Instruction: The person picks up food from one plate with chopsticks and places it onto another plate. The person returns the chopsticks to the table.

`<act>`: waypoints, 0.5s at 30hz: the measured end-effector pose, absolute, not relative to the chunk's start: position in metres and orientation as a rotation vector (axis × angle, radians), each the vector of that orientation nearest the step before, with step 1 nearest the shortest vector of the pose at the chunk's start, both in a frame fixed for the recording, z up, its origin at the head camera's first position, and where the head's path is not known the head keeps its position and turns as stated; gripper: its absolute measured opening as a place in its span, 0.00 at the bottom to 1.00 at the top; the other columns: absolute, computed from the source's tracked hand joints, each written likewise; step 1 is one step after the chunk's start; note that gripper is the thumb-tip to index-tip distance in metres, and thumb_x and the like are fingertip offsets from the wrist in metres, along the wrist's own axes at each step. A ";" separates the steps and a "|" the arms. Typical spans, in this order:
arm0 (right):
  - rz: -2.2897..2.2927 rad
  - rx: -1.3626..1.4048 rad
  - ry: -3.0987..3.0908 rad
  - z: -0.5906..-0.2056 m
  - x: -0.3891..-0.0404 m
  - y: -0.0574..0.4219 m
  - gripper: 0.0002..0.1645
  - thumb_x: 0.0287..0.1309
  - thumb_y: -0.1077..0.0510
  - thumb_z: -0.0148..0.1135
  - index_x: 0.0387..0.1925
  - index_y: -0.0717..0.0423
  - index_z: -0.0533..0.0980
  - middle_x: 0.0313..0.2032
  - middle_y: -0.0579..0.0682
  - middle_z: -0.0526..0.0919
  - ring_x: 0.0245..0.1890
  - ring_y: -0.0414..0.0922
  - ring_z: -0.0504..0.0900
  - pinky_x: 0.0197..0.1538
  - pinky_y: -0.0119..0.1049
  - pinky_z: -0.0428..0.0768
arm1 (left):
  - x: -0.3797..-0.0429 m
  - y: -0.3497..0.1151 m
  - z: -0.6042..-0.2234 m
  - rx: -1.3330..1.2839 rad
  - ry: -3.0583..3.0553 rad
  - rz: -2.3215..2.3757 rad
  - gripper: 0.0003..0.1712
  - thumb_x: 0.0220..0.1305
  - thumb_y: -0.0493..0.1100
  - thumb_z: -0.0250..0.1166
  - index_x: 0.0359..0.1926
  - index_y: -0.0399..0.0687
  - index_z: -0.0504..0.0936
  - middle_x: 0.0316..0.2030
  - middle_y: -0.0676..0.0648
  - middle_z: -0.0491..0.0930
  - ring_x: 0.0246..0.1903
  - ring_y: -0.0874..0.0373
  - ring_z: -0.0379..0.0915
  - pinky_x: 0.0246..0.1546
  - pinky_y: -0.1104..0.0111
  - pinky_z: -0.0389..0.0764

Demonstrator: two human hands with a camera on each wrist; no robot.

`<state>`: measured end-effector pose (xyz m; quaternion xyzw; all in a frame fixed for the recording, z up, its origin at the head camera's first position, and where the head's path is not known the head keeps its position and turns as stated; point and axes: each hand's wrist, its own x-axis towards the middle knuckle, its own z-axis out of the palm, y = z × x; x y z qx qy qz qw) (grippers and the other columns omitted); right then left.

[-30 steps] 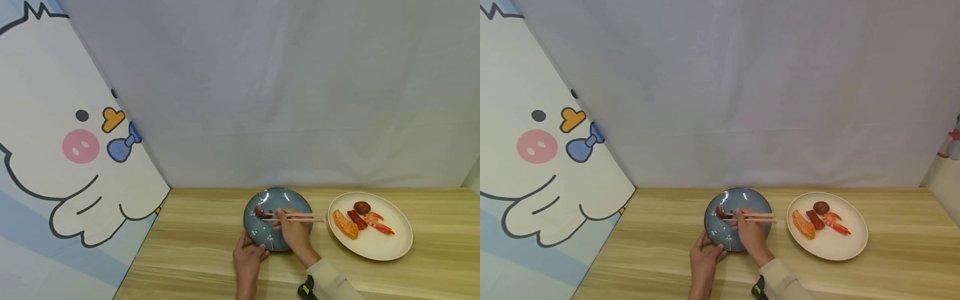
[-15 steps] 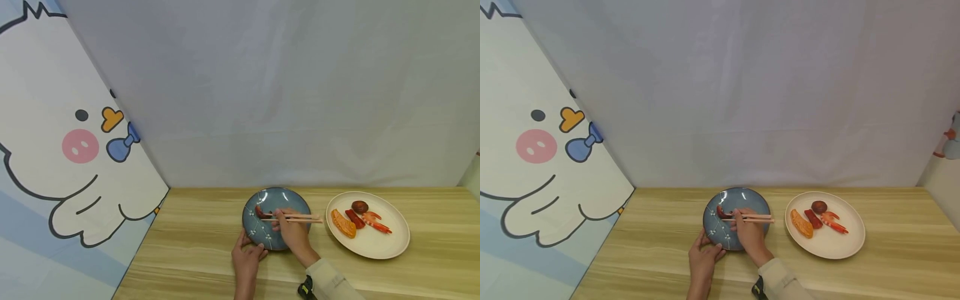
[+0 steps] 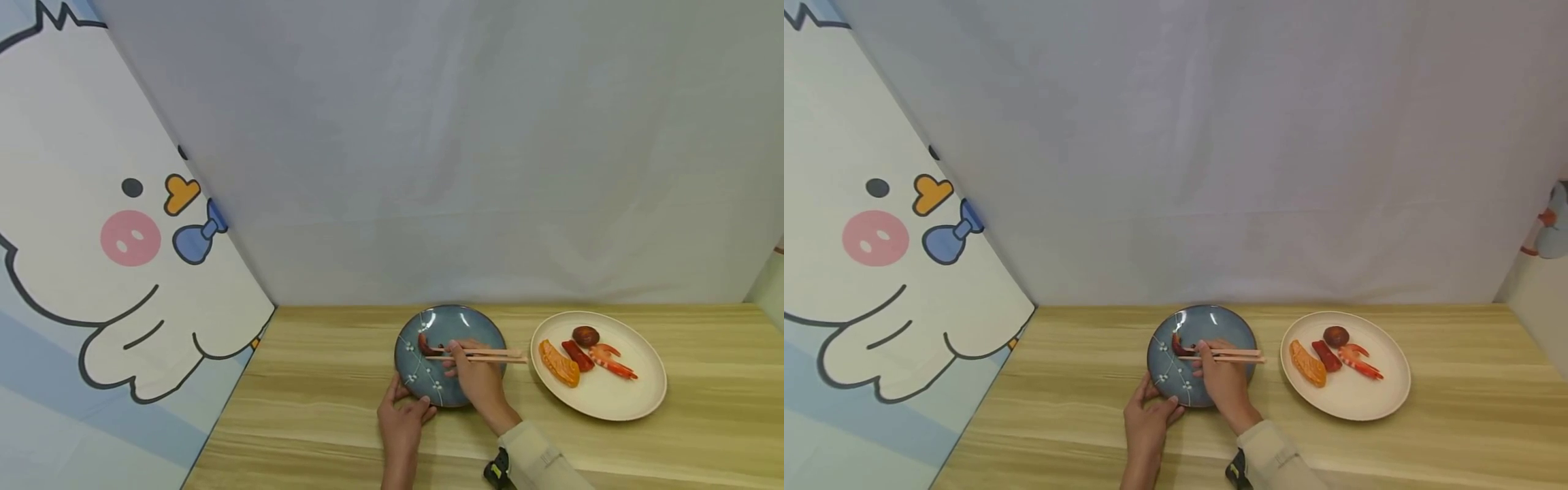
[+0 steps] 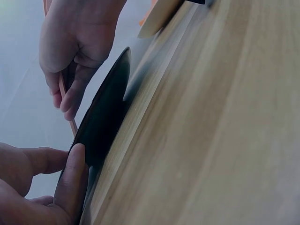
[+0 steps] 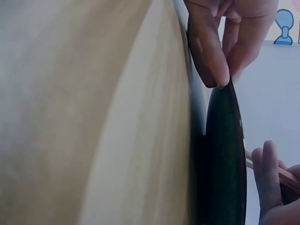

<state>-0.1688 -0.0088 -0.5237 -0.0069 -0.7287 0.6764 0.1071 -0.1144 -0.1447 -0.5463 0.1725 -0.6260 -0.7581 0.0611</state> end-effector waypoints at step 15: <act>1.980 -0.020 -2.139 -0.526 -0.168 -0.008 0.12 0.74 0.69 0.59 0.38 0.76 0.84 0.29 0.66 0.87 0.25 0.50 0.90 0.27 0.33 0.91 | -0.114 -0.144 -0.547 0.513 -1.888 -2.300 0.50 0.56 0.16 0.65 0.78 0.23 0.55 0.50 0.33 0.67 0.26 0.62 0.76 0.32 0.69 0.93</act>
